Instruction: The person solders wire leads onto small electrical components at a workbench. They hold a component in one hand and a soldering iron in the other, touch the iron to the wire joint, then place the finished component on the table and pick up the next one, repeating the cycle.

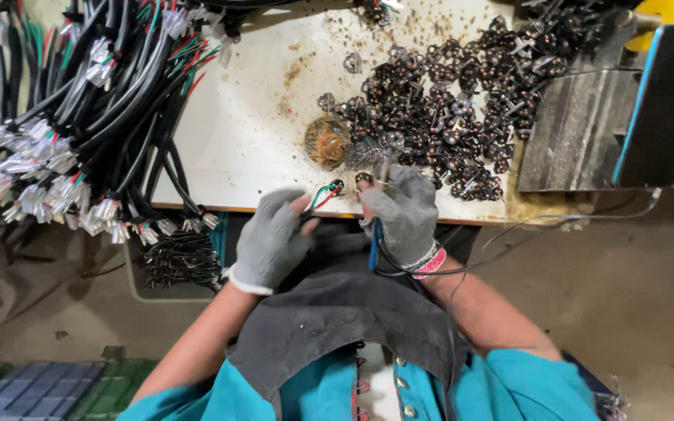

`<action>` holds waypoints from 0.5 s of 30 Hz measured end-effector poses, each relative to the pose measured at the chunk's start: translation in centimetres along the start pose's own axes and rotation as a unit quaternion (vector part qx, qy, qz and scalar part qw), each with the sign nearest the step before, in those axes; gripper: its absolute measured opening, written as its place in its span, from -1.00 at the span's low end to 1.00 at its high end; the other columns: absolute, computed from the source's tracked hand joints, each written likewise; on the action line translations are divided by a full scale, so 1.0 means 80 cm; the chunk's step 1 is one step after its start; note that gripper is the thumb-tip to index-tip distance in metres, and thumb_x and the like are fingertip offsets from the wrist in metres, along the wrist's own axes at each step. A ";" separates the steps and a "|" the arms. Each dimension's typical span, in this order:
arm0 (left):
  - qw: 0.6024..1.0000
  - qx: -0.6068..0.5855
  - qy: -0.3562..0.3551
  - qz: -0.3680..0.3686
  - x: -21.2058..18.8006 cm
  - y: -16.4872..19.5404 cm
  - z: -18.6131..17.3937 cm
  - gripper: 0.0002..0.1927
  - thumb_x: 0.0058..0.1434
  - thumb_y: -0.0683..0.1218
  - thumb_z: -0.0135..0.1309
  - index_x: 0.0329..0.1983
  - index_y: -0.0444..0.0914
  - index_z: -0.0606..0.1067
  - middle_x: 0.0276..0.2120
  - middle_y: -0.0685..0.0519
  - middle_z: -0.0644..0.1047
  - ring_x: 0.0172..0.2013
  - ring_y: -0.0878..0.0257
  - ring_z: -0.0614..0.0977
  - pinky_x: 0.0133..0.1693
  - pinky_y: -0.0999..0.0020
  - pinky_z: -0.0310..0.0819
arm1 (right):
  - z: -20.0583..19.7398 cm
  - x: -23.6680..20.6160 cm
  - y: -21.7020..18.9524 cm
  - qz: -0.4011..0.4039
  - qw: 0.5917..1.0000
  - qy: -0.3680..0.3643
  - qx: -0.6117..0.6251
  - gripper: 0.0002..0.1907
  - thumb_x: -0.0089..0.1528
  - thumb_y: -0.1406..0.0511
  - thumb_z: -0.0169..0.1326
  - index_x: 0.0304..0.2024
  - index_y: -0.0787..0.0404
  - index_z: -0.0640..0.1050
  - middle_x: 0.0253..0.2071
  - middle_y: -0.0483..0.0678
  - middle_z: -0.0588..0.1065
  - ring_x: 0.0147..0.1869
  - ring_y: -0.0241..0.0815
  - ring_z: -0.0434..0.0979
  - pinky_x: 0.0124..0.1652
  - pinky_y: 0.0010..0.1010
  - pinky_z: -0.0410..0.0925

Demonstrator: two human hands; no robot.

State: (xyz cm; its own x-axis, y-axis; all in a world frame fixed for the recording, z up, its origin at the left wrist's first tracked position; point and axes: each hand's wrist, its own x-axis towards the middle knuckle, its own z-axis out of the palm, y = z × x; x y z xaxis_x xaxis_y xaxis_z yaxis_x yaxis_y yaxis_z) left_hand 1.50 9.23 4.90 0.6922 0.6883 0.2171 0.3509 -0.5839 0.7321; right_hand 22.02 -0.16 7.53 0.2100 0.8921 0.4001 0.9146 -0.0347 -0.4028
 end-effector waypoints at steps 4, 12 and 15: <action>0.988 -0.053 -0.086 -0.118 -0.027 -0.014 -0.025 -0.62 0.09 -0.19 0.29 -0.01 -0.31 0.52 -0.26 -0.10 0.53 -0.23 -0.06 0.61 -0.20 0.17 0.52 | 0.008 -0.008 0.008 0.041 0.998 0.007 0.046 -0.79 0.10 0.41 0.32 -0.26 0.07 0.59 -0.21 0.01 0.57 -0.08 0.09 0.57 -0.06 -0.15 0.37; 0.996 -0.006 -0.066 -0.062 0.061 0.022 -0.079 -0.91 0.22 -0.09 0.22 -0.25 -0.18 0.60 -0.40 0.00 0.54 -0.45 0.08 0.61 -0.41 0.20 0.46 | -0.006 -0.015 0.011 0.070 0.992 0.015 0.105 -0.68 0.03 0.46 0.23 -0.14 0.14 0.62 -0.13 0.01 0.62 -0.08 0.03 0.59 -0.08 -0.21 0.40; 0.968 0.195 0.064 0.147 0.177 0.052 -0.112 -0.73 0.46 -0.05 0.34 -0.34 -0.16 0.54 -0.39 0.01 0.49 -0.39 0.05 0.54 -0.35 0.10 0.37 | -0.006 -0.021 0.011 -0.007 0.999 0.017 0.027 -0.68 0.09 0.40 0.26 -0.12 0.01 0.56 -0.02 -0.10 0.64 0.07 0.06 0.59 0.03 -0.18 0.38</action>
State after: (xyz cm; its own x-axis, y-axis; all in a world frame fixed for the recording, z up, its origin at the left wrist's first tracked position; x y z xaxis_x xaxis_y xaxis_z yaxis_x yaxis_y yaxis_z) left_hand 7.11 20.38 16.80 0.7235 0.5012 0.4747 0.3795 -0.8632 0.3329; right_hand 22.65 -1.92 6.92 0.2101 0.8766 0.4329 0.8976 0.0025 -0.4408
